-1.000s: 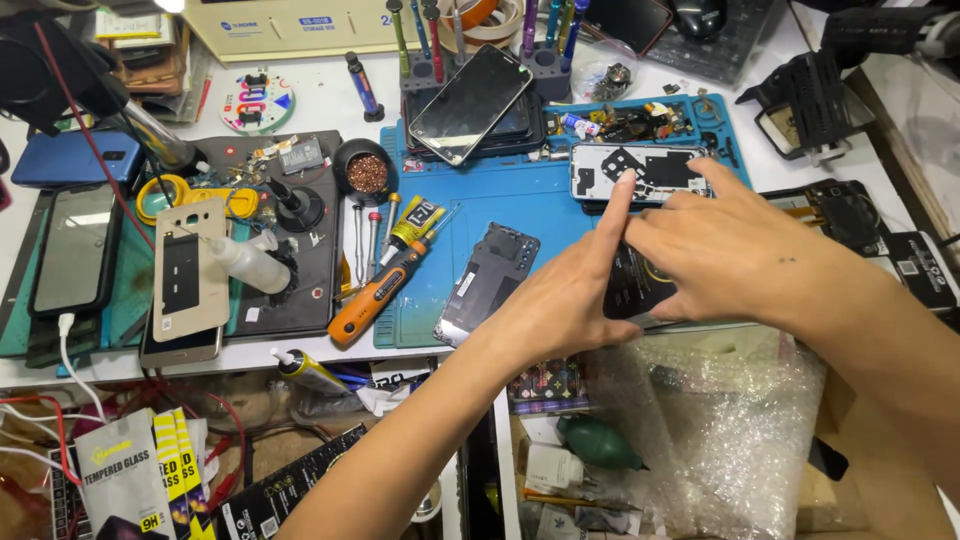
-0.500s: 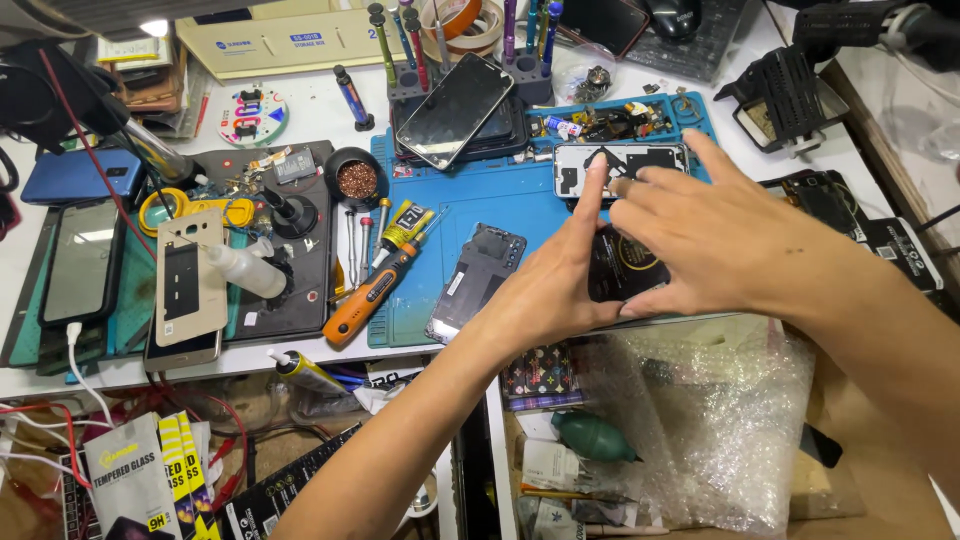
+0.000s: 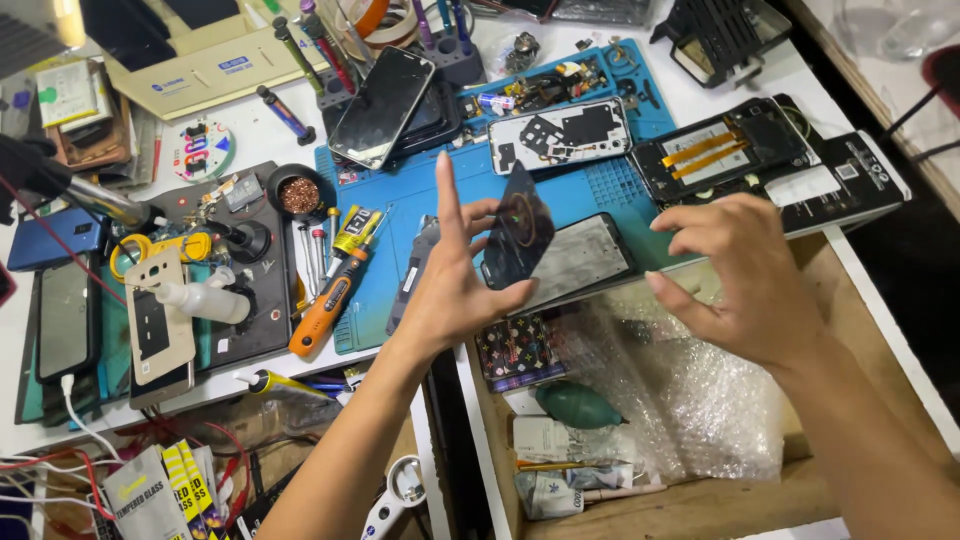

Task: Applying adhesive to a mobile phone frame and installing a replacement screen

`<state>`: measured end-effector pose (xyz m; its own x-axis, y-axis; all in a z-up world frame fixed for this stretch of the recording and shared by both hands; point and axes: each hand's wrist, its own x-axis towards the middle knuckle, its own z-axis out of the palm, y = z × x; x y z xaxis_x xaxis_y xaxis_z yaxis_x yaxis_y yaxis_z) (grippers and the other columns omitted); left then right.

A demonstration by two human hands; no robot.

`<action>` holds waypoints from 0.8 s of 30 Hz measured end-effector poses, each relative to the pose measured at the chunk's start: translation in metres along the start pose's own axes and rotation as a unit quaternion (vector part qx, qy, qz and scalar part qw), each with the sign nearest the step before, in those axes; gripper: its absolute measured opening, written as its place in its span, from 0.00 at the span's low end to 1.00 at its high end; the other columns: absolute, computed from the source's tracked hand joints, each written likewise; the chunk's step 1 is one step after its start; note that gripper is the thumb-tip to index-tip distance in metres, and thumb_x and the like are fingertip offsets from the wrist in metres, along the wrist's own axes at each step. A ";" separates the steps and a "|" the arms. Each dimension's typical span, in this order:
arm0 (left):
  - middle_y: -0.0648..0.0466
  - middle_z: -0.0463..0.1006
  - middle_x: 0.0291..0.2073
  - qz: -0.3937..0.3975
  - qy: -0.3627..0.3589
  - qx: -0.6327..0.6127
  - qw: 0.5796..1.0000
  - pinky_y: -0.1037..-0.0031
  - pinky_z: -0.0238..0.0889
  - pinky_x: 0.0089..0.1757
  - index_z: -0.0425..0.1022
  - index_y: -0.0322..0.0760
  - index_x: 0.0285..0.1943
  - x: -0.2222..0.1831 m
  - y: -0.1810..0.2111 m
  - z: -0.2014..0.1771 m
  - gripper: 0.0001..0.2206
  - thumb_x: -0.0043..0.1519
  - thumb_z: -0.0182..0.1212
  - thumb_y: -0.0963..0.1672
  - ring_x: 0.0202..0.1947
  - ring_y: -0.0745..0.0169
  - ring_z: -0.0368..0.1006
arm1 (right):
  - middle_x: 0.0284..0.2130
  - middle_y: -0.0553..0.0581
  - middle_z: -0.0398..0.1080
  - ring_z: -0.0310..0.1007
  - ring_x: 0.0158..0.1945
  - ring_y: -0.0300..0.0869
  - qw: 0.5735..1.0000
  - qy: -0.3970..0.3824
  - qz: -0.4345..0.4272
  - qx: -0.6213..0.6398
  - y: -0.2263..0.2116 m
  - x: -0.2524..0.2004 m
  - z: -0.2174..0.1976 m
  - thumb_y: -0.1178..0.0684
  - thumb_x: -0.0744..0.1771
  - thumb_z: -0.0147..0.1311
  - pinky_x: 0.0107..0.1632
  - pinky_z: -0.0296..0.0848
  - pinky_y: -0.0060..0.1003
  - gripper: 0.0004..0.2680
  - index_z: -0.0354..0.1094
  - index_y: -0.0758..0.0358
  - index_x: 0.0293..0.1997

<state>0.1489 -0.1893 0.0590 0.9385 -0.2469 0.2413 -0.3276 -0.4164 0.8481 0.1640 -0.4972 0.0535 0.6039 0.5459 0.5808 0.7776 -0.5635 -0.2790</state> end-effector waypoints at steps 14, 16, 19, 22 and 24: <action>0.38 0.66 0.63 -0.018 0.015 -0.051 0.998 0.54 0.63 0.66 0.10 0.49 0.77 -0.011 -0.007 0.002 0.61 0.57 0.74 0.41 0.65 0.44 0.68 | 0.46 0.52 0.72 0.72 0.50 0.45 0.996 -0.005 0.041 0.073 0.018 -0.053 0.049 0.49 0.69 0.53 0.61 0.59 0.51 0.09 0.60 0.55 0.51; 0.39 0.66 0.63 -0.023 0.012 -0.045 0.999 0.55 0.63 0.67 0.10 0.50 0.77 -0.010 -0.006 0.001 0.61 0.57 0.74 0.41 0.65 0.45 0.68 | 0.47 0.52 0.73 0.72 0.49 0.45 0.997 -0.007 0.041 0.072 0.018 -0.053 0.049 0.49 0.69 0.53 0.60 0.60 0.50 0.10 0.60 0.56 0.52; 0.40 0.65 0.64 -0.029 0.005 -0.040 0.999 0.52 0.62 0.67 0.10 0.50 0.77 -0.008 -0.003 0.002 0.61 0.57 0.74 0.42 0.66 0.44 0.67 | 0.46 0.51 0.72 0.72 0.49 0.45 0.997 -0.001 0.041 0.071 0.018 -0.054 0.048 0.50 0.68 0.55 0.60 0.60 0.50 0.10 0.60 0.55 0.52; 0.40 0.66 0.64 -0.032 0.002 -0.040 0.999 0.53 0.63 0.67 0.10 0.49 0.77 -0.006 -0.001 0.004 0.61 0.57 0.73 0.41 0.66 0.44 0.67 | 0.46 0.50 0.72 0.72 0.50 0.44 0.997 0.000 0.048 0.067 0.019 -0.054 0.046 0.50 0.68 0.54 0.60 0.59 0.49 0.10 0.61 0.55 0.52; 0.40 0.66 0.63 -0.039 -0.003 -0.022 0.999 0.54 0.63 0.66 0.11 0.47 0.77 -0.005 -0.001 0.004 0.61 0.56 0.73 0.40 0.66 0.44 0.67 | 0.46 0.50 0.72 0.71 0.49 0.44 0.995 0.005 0.059 0.078 0.019 -0.054 0.045 0.50 0.69 0.54 0.60 0.59 0.48 0.09 0.61 0.56 0.51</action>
<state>0.1441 -0.1913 0.0555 0.9600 -0.2211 0.1716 -0.2492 -0.3962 0.8837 0.1537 -0.5090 -0.0174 0.6921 0.4749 0.5436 0.7189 -0.5208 -0.4603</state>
